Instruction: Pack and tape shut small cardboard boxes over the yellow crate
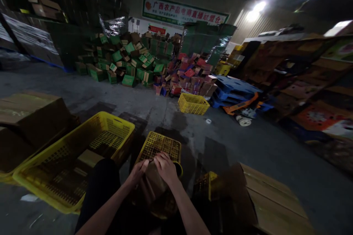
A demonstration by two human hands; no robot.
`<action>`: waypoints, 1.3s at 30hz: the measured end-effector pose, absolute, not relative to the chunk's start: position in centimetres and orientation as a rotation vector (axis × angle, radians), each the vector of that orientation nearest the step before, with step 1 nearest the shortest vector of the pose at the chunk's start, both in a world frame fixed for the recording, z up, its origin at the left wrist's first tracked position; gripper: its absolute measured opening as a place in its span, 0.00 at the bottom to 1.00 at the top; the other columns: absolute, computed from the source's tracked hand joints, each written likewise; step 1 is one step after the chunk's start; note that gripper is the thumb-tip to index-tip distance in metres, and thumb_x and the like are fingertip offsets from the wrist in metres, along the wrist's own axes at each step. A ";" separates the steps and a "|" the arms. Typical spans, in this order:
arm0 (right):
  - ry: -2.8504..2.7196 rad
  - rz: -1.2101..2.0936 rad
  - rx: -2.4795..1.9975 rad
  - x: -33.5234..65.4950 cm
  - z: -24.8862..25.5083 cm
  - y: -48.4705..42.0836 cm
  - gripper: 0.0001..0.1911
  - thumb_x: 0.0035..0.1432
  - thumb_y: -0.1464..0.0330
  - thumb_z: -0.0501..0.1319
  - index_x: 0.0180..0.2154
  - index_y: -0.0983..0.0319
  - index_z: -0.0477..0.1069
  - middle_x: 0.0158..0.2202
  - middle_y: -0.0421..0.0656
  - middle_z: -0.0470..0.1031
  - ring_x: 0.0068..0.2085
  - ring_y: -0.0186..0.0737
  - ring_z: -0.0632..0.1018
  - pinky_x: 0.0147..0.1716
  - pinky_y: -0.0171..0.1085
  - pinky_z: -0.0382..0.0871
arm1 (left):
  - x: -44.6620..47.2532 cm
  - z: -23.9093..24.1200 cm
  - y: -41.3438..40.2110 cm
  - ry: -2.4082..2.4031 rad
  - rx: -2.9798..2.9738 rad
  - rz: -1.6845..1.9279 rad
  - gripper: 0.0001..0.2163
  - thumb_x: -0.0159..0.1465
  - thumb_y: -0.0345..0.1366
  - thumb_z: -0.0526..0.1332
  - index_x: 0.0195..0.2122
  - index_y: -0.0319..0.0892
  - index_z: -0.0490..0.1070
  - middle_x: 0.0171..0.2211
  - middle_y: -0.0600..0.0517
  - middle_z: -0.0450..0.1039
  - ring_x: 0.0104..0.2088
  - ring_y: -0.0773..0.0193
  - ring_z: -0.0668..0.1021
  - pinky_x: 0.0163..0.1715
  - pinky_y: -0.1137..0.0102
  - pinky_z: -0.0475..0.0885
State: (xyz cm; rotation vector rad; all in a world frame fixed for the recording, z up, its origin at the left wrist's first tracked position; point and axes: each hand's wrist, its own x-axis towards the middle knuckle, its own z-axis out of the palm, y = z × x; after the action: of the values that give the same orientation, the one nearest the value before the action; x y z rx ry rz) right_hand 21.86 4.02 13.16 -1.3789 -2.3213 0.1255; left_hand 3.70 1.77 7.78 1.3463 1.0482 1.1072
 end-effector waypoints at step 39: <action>-2.327 -0.086 -1.487 26.1 9.3 -6.4 0.31 0.72 0.63 0.54 0.72 0.56 0.50 0.72 0.40 0.55 0.73 0.53 0.50 0.66 0.54 0.65 | 7.5 7.9 -0.4 1.593 2.454 1.013 0.22 0.73 0.34 0.50 0.67 0.43 0.64 0.66 0.47 0.65 0.68 0.52 0.65 0.66 0.51 0.60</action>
State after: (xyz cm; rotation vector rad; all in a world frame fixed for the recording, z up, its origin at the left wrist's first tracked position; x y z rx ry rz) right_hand 26.11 -6.43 9.34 -1.4869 -2.3267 -0.0857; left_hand 7.47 -0.40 7.85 2.4543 1.5927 1.0132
